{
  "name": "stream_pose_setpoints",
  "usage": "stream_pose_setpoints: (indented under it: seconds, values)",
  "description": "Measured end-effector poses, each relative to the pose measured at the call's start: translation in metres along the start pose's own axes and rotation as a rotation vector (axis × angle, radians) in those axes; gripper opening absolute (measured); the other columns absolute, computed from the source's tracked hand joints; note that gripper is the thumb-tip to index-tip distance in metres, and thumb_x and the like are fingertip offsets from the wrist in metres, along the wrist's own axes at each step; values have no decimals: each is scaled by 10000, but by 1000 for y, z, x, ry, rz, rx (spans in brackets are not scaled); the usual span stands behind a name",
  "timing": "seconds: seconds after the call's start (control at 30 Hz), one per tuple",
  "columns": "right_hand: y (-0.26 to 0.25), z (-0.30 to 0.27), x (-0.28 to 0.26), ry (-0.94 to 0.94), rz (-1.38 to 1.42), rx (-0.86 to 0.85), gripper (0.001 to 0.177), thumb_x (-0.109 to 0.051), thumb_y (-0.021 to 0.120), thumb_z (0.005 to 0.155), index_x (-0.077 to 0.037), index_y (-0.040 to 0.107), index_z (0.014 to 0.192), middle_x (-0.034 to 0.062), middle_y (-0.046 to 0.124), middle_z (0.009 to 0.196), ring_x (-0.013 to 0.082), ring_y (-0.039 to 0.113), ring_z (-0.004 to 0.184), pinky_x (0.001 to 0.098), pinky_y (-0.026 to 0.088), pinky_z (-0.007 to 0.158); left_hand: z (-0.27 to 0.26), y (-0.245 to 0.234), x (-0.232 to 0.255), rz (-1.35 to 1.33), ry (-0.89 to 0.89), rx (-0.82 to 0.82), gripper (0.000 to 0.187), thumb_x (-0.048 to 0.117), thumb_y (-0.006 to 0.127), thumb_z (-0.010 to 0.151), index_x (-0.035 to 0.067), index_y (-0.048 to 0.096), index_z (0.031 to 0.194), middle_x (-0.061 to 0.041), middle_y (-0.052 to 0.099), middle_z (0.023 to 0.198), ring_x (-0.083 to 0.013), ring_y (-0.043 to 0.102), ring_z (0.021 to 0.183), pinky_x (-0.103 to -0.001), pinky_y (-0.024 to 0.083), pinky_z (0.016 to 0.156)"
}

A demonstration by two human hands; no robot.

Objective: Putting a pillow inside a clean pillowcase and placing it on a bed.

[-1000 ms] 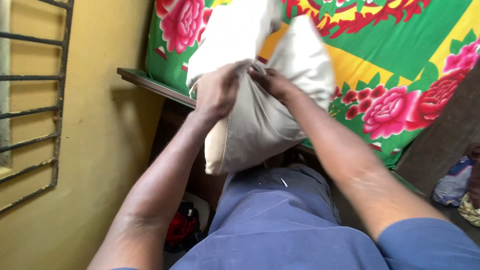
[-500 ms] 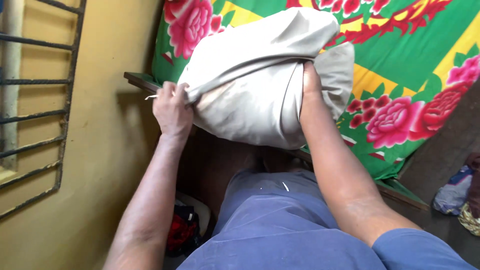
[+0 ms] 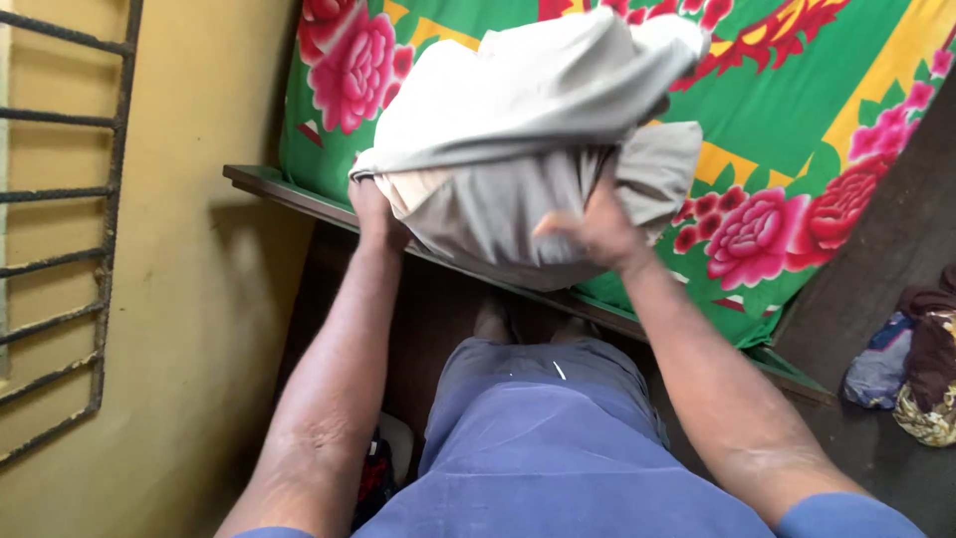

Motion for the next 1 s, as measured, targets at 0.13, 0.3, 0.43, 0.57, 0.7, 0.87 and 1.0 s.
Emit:
stream_pose_setpoints:
  seconds: [0.13, 0.3, 0.43, 0.57, 0.7, 0.87, 1.0]
  values:
    - [2, 9, 29, -521, -692, 264, 512, 8, 660, 1016, -86, 502, 1494, 215, 549, 1224, 334, 552, 1098, 421, 448, 963, -4, 22, -34, 10, 110, -65, 344, 92, 433, 971, -34, 583, 1255, -217, 682, 1134, -309, 692, 967, -415, 589, 815]
    - [-18, 37, -44, -580, -417, 537, 515, 34, 744, 847, 34, 558, 1328, 133, 701, 1249, 239, 659, 1138, 337, 523, 1017, -90, 71, 53, 790, 930, -267, 557, -83, 498, 887, -67, 494, 1444, -247, 603, 1344, -406, 592, 1263, -491, 459, 1072]
    - [-25, 44, -73, -649, 122, 455, 447, 84, 570, 906, 38, 593, 1350, 121, 687, 1305, 229, 661, 1189, 355, 533, 1094, -132, 84, 95, 1183, 1205, -288, 372, 74, 656, 808, 63, 590, 1175, -147, 599, 1164, -357, 585, 1093, -474, 450, 919]
    - [-28, 61, -72, -562, 382, 360, 363, 76, 548, 989, 38, 585, 1348, 149, 674, 1274, 273, 671, 1152, 407, 556, 1057, -121, 75, 64, 1380, 1330, -93, 322, 102, 686, 855, 73, 645, 1173, -86, 614, 1173, -353, 539, 1144, -511, 395, 961]
    - [-36, 73, -78, -335, 464, 431, 335, -41, 516, 995, 57, 602, 1304, 185, 683, 1199, 315, 691, 1058, 438, 586, 961, -143, 99, 61, 1268, 1137, -162, 288, 25, 610, 916, 18, 611, 1205, -132, 588, 1169, -333, 526, 1205, -466, 418, 1017]
    - [-43, 71, -27, -347, 175, 447, 385, -23, 538, 943, 38, 607, 1317, 165, 705, 1244, 255, 708, 1094, 371, 593, 968, -159, 122, 94, 1116, 1326, -132, 507, 60, 626, 790, -52, 539, 1276, -203, 618, 1199, -392, 517, 1224, -527, 356, 1093]
    - [-8, 43, -19, -247, 65, 487, 412, -63, 599, 935, 36, 593, 1335, 132, 703, 1248, 214, 696, 1100, 337, 575, 953, -94, 104, 76, 1096, 1057, -182, 651, 41, 585, 793, -4, 484, 1434, -202, 656, 1184, -373, 595, 1131, -521, 409, 1056]
Point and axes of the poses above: each hand's wrist, its own z-axis towards the middle knuckle, its own y-axis out of the palm, x = y × z, the point moved 2 cm from there along z, towards the middle knuckle
